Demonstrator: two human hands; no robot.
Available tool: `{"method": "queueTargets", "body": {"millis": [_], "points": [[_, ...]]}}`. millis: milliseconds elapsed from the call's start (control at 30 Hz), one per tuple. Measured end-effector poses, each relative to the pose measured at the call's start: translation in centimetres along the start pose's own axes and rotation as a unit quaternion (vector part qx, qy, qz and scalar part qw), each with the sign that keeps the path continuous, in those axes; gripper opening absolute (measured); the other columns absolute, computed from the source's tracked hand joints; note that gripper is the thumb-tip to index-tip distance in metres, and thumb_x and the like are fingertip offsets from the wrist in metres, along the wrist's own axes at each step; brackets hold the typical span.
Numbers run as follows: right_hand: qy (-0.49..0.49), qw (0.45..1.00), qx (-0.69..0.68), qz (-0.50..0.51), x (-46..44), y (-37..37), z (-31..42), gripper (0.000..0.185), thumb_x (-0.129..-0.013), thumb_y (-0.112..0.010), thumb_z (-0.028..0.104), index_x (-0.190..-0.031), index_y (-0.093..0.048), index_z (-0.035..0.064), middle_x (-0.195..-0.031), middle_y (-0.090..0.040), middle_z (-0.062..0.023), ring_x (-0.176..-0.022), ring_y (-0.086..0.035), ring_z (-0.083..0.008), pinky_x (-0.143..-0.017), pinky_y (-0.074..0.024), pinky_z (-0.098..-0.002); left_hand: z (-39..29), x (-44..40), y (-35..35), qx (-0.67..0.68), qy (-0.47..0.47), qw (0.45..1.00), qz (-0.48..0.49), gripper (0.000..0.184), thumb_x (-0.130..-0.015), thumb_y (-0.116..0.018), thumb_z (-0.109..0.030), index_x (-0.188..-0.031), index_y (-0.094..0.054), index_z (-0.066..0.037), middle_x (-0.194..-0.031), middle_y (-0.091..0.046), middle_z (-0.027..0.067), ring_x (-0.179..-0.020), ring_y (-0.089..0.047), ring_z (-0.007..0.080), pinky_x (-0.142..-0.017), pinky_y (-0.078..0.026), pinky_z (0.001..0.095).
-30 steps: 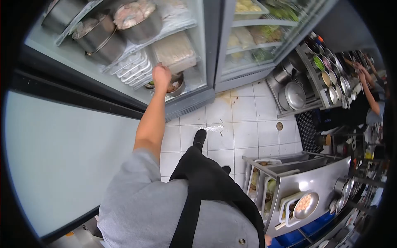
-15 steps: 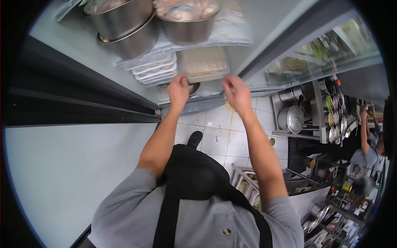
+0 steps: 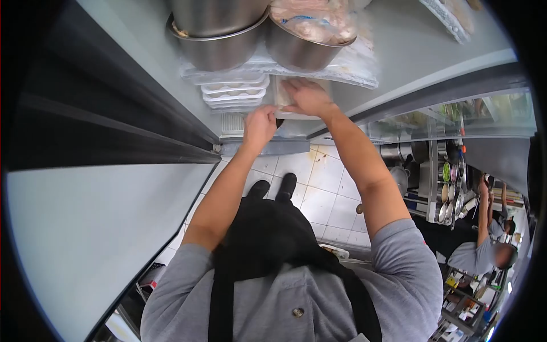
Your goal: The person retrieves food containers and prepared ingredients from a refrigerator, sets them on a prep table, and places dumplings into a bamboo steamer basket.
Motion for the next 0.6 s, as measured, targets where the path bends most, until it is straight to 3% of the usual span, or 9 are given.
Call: {"method": "queueTargets", "body": {"millis": [67, 133, 233, 333, 400, 467, 500, 533, 600], "points": [[0.023, 0.999, 0.008, -0.025, 0.4, -1.5, -0.5, 0.078, -0.084, -0.07, 0.048, -0.145, -0.045, 0.0049, -0.141, -0.053, -0.0177, -0.13, -0.053, -0.0334, -0.106, -0.0466, -0.047, -0.2, -0.2, 0.3, 0.005, 0.016, 1.0, 0.01, 0.022, -0.087, -0.059, -0.003, -0.102, -0.074, -0.004, -0.1, -0.072, 0.0195, -0.09, -0.068, 0.0398, -0.081, -0.054, 0.0471], [0.038, 0.99, 0.057, -0.121, 0.5, -1.9, -0.9, 0.068, -0.084, -0.07, 0.044, -0.137, -0.053, 0.0042, -0.124, -0.064, -0.0161, -0.111, -0.065, -0.0304, -0.088, -0.0573, -0.0438, -0.2, -0.4, 0.0, 0.009, 0.028, 0.999, 0.015, 0.021, -0.087, -0.059, -0.003, -0.101, -0.074, -0.004, -0.101, -0.071, 0.0199, -0.093, -0.068, 0.0401, -0.082, -0.054, 0.0474], [0.043, 0.968, 0.081, -0.233, 0.9, -1.7, -1.0, 0.053, -0.085, -0.068, 0.037, -0.126, -0.062, 0.0038, -0.109, -0.069, -0.0121, -0.091, -0.071, -0.0281, -0.071, -0.0603, -0.0413, -1.9, -1.2, -0.2, -0.037, -0.023, 0.998, -0.036, 0.021, -0.09, -0.058, -0.007, -0.102, -0.074, -0.002, -0.094, -0.072, 0.0194, -0.087, -0.07, 0.0378, -0.08, -0.056, 0.0414], [0.038, 0.944, 0.029, -0.327, 1.7, -1.3, -1.3, 0.041, -0.084, -0.068, 0.033, -0.114, -0.067, 0.0043, -0.104, -0.07, -0.0119, -0.082, -0.071, -0.0291, -0.068, -0.06, -0.0427, -4.5, -3.3, -2.0, 0.028, 0.043, 0.994, -0.093, 0.019, -0.091, -0.061, -0.012, -0.093, -0.073, 0.003, -0.089, -0.072, 0.019, -0.078, -0.071, 0.0331, -0.077, -0.055, 0.0406], [0.025, 0.944, 0.022, -0.327, 2.2, -1.4, -1.5, 0.036, -0.084, -0.069, 0.032, -0.109, -0.069, 0.0062, -0.105, -0.07, -0.0112, -0.087, -0.071, -0.0279, -0.068, -0.0595, -0.0429, -3.5, -6.4, -4.0, 0.229, 0.24, 0.943, 0.002, 0.021, -0.087, -0.067, -0.014, -0.093, -0.07, 0.005, -0.096, -0.072, 0.0219, -0.081, -0.07, 0.0348, -0.072, -0.052, 0.0436], [0.031, 0.936, 0.01, -0.351, 2.4, -1.5, -1.5, 0.035, -0.083, -0.07, 0.031, -0.111, -0.07, 0.0089, -0.104, -0.07, -0.0091, -0.09, -0.07, -0.0265, -0.066, -0.0593, -0.0418, -3.9, -8.5, -4.9, 0.19, 0.299, 0.935, -0.009, 0.024, -0.085, -0.072, -0.016, -0.093, -0.071, 0.007, -0.093, -0.074, 0.0209, -0.079, -0.071, 0.0293, -0.073, -0.052, 0.0421], [0.004, 0.945, -0.029, -0.327, 2.7, -1.2, -1.0, 0.036, -0.084, -0.07, 0.031, -0.114, -0.071, 0.0107, -0.109, -0.07, -0.0079, -0.102, -0.068, -0.0266, -0.081, -0.0581, -0.0435, -1.3, -9.6, -6.9, 0.258, 0.297, 0.919, -0.038, 0.025, -0.084, -0.074, -0.016, -0.093, -0.071, 0.007, -0.087, -0.073, 0.0191, -0.076, -0.07, 0.0278, -0.07, -0.053, 0.0417], [0.003, 0.944, -0.028, -0.329, 2.8, -1.0, -1.1, 0.036, -0.084, -0.07, 0.031, -0.114, -0.071, 0.0107, -0.109, -0.07, -0.0079, -0.102, -0.068, -0.0266, -0.081, -0.0581, -0.0435, -1.2, -10.3, -7.3, 0.323, 0.294, 0.897, -0.067, 0.025, -0.083, -0.076, -0.015, -0.093, -0.072, 0.007, -0.081, -0.073, 0.0174, -0.073, -0.07, 0.0262, -0.067, -0.053, 0.0413], [-0.014, 0.952, -0.07, -0.297, 3.2, -0.7, -1.2, 0.039, -0.088, -0.067, 0.035, -0.118, -0.07, 0.011, -0.124, -0.067, -0.0081, -0.119, -0.061, -0.0278, -0.102, -0.0485, -0.0466, -0.8, -10.5, -7.7, 0.343, 0.314, 0.883, -0.069, 0.028, -0.081, -0.079, -0.015, -0.093, -0.072, 0.009, -0.075, -0.071, 0.0165, -0.068, -0.068, 0.023, -0.057, -0.051, 0.0402]]}}
Point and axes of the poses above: each hand's wrist, its own x-axis away from the middle knuckle, its own y-axis out of the back of the hand, z = x × y, the point moved 1 cm from there along -x, towards the middle knuckle
